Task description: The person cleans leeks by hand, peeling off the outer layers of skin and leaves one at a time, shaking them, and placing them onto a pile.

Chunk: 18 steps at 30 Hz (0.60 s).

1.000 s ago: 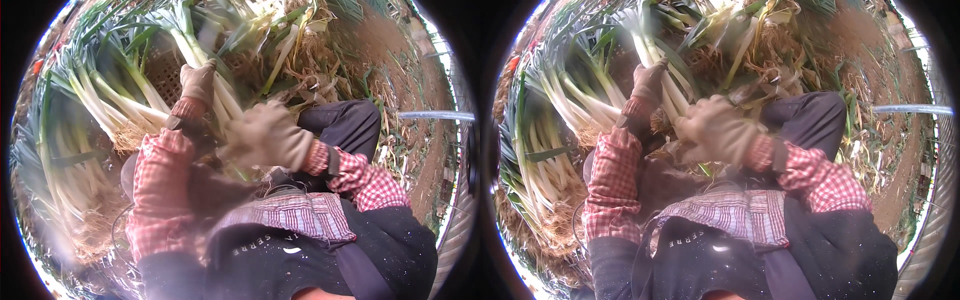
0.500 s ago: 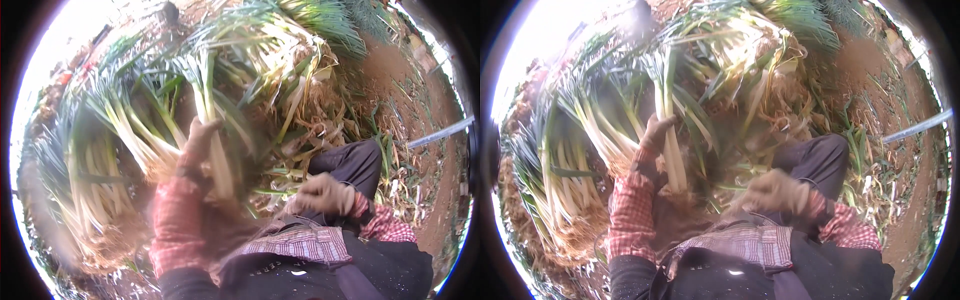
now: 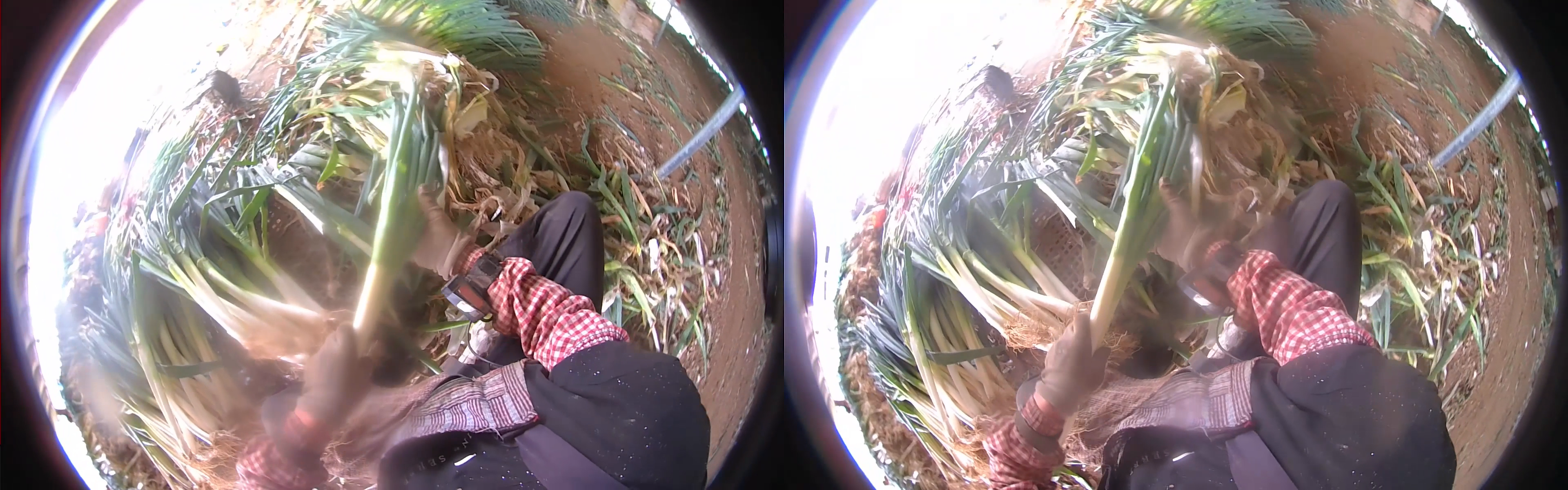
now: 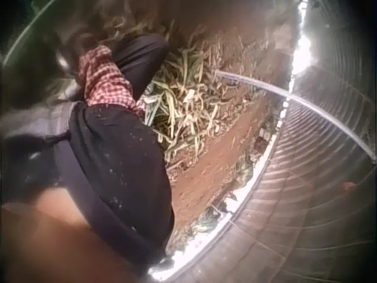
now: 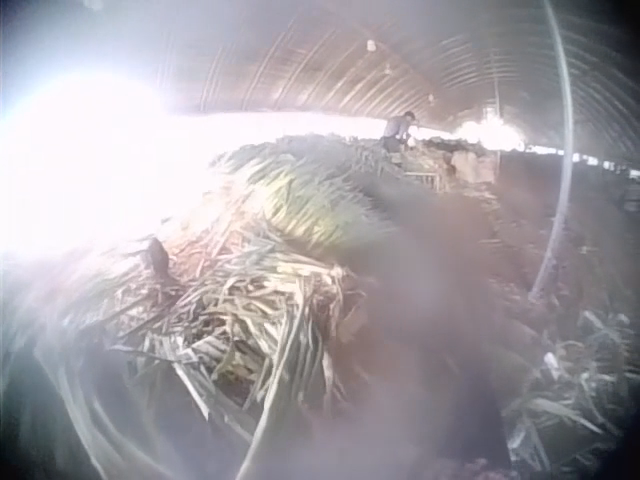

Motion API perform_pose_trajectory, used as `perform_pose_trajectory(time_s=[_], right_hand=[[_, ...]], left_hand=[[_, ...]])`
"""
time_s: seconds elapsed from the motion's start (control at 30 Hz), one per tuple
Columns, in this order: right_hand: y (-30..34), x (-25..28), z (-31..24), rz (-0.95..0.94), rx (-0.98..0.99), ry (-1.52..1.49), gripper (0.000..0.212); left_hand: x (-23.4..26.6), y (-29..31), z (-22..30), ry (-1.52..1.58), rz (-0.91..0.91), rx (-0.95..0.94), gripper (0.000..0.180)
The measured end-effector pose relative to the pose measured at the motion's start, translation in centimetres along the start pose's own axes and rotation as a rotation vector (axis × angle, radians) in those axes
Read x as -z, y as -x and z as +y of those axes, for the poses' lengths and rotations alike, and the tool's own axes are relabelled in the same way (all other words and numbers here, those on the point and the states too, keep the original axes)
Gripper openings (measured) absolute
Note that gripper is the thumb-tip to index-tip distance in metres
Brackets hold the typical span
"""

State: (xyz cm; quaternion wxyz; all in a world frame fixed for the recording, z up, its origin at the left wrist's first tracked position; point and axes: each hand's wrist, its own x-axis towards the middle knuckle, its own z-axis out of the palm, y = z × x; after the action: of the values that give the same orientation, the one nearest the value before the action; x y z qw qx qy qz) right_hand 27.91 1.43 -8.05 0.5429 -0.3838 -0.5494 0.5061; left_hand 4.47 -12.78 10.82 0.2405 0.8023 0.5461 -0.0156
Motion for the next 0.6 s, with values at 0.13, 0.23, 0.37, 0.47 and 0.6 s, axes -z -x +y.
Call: perform_pose_trajectory(time_s=[0.13,0.23,0.37,0.47,0.6], right_hand=[[1.8,1.9,4.2,-0.049,0.142,0.838,0.027],[3.0,3.4,5.2,-0.156,0.142,1.673,0.022],[2.6,3.3,4.3,0.31,-0.393,1.315,0.027],[0.2,1.3,0.3,0.469,-0.481,0.848,0.047],[1.7,5.7,0.6,0.496,-0.419,0.789,0.053]], left_hand=[[-2.1,1.5,-0.7,-0.033,-0.019,0.051,0.036],[-1.8,2.2,-1.3,0.231,-0.046,0.002,0.039],[-1.9,3.9,-0.7,0.314,-0.138,0.222,0.042],[-1.0,5.4,1.6,0.734,-0.173,0.387,0.042],[0.5,6.8,1.4,0.983,-0.149,0.374,0.045]])
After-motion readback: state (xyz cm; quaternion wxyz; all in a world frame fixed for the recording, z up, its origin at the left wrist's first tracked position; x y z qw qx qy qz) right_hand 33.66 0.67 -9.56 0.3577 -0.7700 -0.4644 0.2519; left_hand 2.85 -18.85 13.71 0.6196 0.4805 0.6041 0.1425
